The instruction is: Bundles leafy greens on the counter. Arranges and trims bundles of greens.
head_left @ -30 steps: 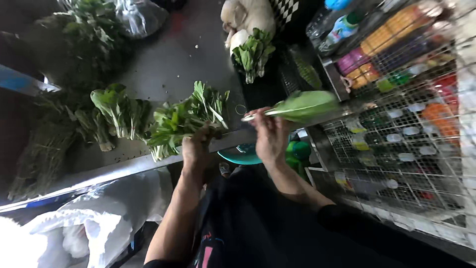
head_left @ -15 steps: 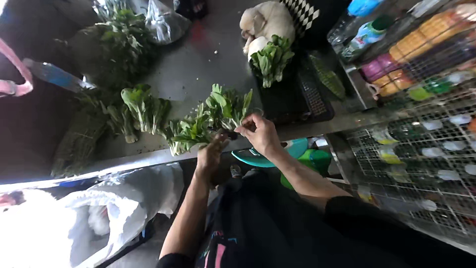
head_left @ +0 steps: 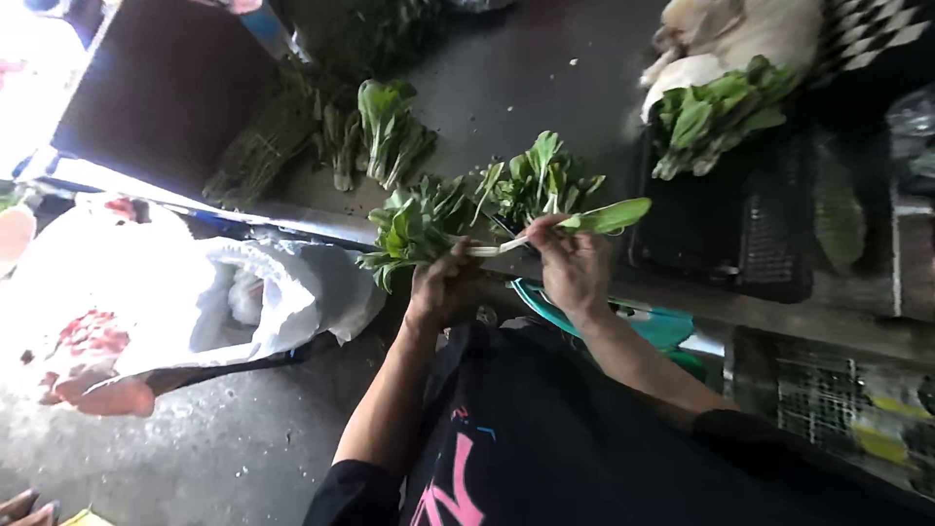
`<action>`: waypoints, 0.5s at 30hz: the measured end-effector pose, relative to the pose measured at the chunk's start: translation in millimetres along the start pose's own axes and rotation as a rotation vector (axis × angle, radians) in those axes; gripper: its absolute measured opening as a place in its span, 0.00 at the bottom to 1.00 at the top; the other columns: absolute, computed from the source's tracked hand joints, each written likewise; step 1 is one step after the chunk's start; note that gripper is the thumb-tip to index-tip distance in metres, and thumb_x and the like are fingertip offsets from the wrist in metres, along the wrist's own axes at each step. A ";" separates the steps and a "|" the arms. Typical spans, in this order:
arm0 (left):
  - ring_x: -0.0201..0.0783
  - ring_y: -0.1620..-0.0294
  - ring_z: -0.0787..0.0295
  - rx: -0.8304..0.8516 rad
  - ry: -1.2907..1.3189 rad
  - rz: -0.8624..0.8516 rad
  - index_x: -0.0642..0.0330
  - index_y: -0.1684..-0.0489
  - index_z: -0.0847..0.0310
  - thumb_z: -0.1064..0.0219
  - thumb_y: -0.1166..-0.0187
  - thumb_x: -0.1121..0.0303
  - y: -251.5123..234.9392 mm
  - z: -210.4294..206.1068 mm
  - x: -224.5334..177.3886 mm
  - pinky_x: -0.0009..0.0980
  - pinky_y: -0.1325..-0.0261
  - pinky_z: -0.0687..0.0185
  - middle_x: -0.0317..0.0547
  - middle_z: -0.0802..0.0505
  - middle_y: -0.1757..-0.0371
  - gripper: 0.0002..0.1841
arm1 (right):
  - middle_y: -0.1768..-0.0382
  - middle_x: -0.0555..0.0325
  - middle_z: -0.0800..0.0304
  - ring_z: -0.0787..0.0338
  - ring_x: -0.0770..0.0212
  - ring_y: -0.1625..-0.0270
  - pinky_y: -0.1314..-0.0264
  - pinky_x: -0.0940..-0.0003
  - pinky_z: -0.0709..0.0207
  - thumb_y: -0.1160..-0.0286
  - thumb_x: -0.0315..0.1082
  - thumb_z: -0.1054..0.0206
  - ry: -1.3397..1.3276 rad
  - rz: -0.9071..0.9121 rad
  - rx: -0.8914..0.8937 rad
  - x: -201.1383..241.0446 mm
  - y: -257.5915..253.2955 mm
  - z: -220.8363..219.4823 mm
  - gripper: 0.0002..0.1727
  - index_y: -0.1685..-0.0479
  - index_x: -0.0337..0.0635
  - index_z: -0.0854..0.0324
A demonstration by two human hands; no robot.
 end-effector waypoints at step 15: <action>0.38 0.50 0.10 -0.313 -0.076 -0.088 0.62 0.41 0.22 0.39 0.16 0.76 -15.0 91.9 -61.8 0.38 0.37 0.13 0.46 0.08 0.49 0.10 | 0.49 0.50 0.08 0.06 0.58 0.48 0.38 0.57 0.10 0.20 0.38 0.28 0.630 -0.089 -0.239 2.5 -84.0 82.5 0.20 0.37 0.33 0.19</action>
Point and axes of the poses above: each hand's wrist, its own y-axis away from the middle knuckle, its own z-axis out of the back of the hand, x = y × z, the point moved 8 cm from there along -y, towards the middle knuckle
